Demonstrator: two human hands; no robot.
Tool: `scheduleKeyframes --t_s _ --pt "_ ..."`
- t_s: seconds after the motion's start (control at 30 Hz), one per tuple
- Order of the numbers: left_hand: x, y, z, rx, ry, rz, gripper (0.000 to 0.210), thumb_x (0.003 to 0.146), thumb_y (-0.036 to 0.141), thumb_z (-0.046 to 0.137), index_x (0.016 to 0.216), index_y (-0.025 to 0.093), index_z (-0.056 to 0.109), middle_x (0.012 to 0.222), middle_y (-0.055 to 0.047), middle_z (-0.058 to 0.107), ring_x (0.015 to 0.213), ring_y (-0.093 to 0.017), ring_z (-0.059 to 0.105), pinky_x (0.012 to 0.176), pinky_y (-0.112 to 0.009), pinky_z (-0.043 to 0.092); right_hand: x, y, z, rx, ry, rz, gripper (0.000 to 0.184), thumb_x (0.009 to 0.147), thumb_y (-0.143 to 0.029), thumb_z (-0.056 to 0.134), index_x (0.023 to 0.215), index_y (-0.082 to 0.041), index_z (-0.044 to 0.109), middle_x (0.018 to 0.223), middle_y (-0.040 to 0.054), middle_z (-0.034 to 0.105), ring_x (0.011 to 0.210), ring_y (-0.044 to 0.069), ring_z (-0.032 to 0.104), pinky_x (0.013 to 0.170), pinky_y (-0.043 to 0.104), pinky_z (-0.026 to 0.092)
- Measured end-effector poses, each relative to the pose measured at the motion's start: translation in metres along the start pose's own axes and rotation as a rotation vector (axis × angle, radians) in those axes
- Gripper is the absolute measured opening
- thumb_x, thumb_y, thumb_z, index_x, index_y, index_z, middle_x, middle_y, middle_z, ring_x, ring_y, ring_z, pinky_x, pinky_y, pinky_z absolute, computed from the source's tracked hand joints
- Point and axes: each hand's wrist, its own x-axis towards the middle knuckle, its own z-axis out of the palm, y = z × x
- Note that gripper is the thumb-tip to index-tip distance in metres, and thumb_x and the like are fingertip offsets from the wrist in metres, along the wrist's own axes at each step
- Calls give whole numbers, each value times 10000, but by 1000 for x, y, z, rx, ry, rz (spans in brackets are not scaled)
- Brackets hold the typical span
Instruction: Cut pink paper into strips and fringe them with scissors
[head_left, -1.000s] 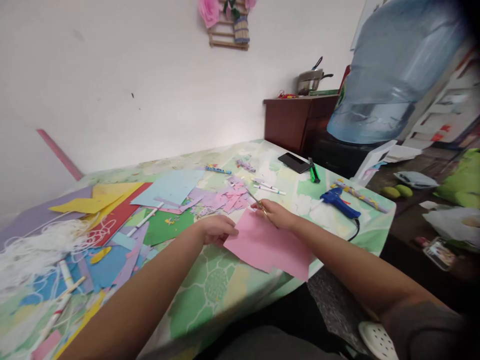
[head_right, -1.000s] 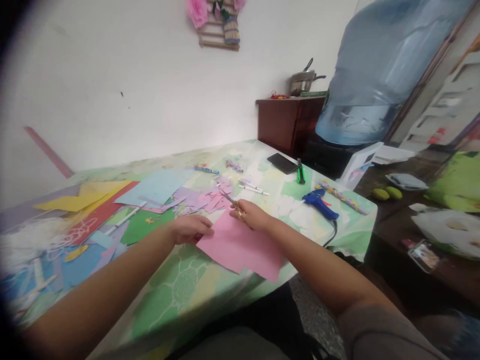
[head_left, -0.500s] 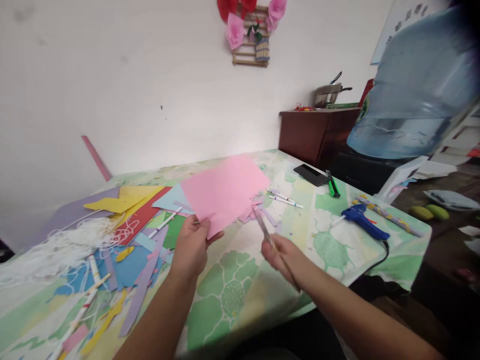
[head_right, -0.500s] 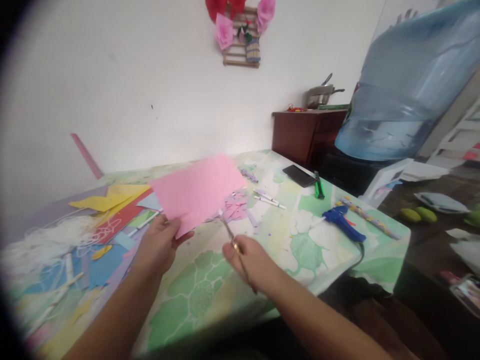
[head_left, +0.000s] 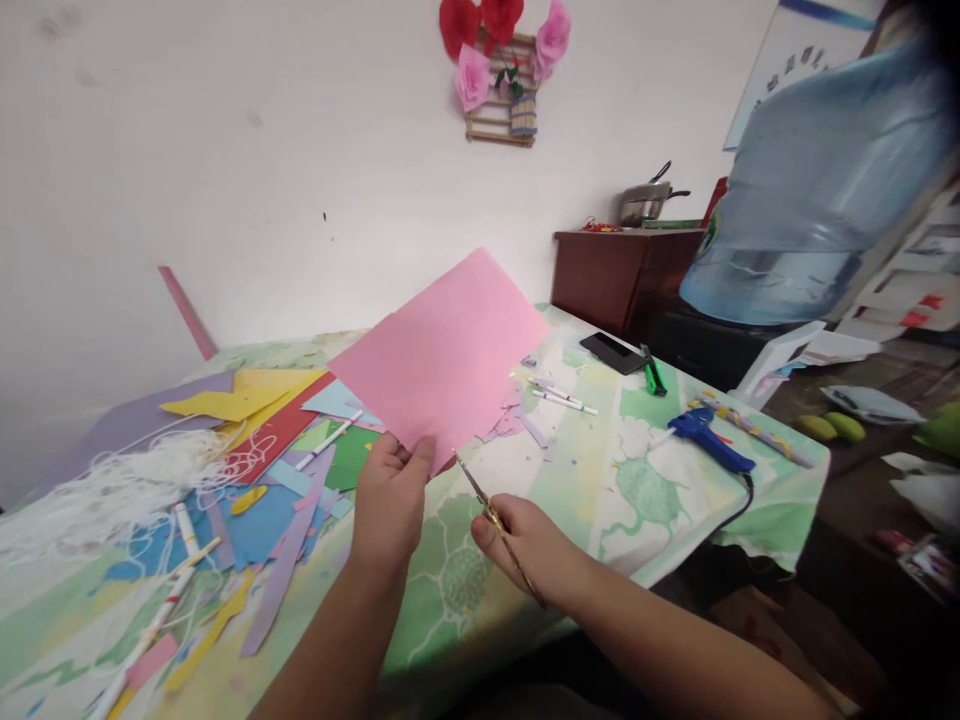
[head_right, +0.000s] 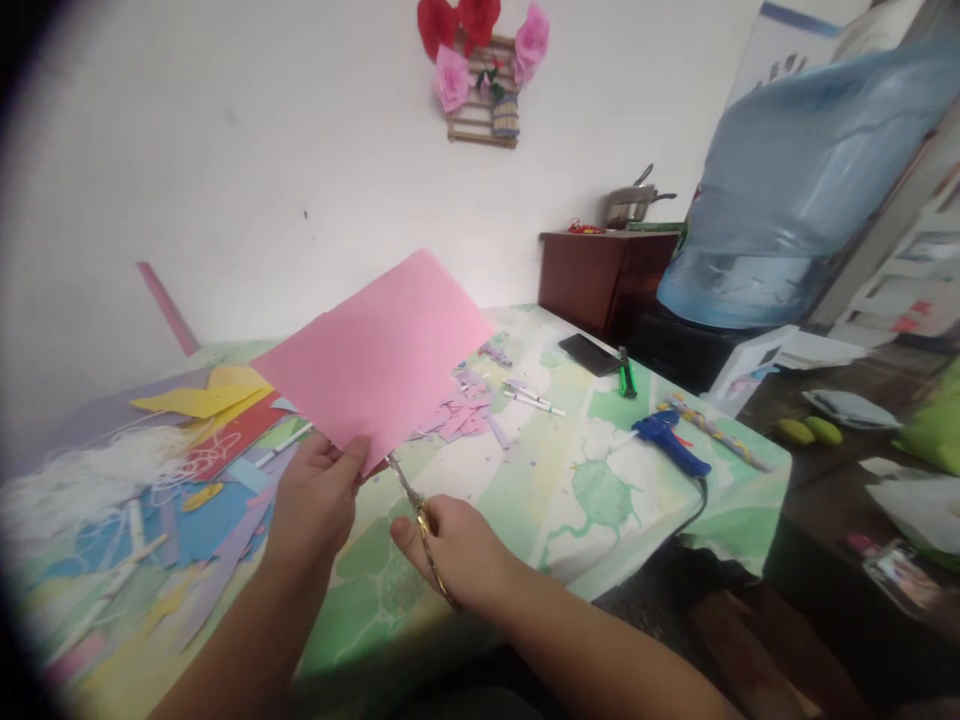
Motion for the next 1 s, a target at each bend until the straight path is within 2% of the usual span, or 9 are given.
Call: scheduleKeyframes --t_s 0.27,0.4,0.57,0.77,1.0 --pt "-3 -2 -2 60 -100 -11 174 640 304 527 692 139 526 526 31 505 454 -72 425 445 -194 325 0 4 3 -28 49 18 427 732 -544 270 593 -155 376 522 -32 359 484 64 308 428 189 239" --pt "-1 0 -4 -41 -207 -28 199 659 283 514 793 138 540 618 8 553 541 -93 477 503 -206 352 -1 4 4 -37 53 6 421 738 -532 273 598 -152 389 525 -31 365 487 65 308 429 188 239" --pt "3 0 -7 -150 -287 -82 146 649 267 535 743 156 554 617 8 570 530 -91 480 495 -197 353 -3 6 4 -76 60 -4 411 739 -523 284 604 -152 395 530 -27 375 490 67 304 427 189 232" --pt "-3 9 -6 -116 -258 -79 119 651 258 529 665 155 587 445 43 482 428 -81 421 449 -194 327 -3 4 5 -47 72 -27 393 754 -500 281 624 -151 407 554 -20 397 509 73 332 443 195 243" --pt "-11 4 -1 -59 -192 -55 159 676 299 499 648 156 562 482 51 458 413 -58 350 421 -183 279 -3 4 9 -14 67 -41 390 756 -489 285 630 -147 423 549 -23 391 507 73 333 443 196 240"
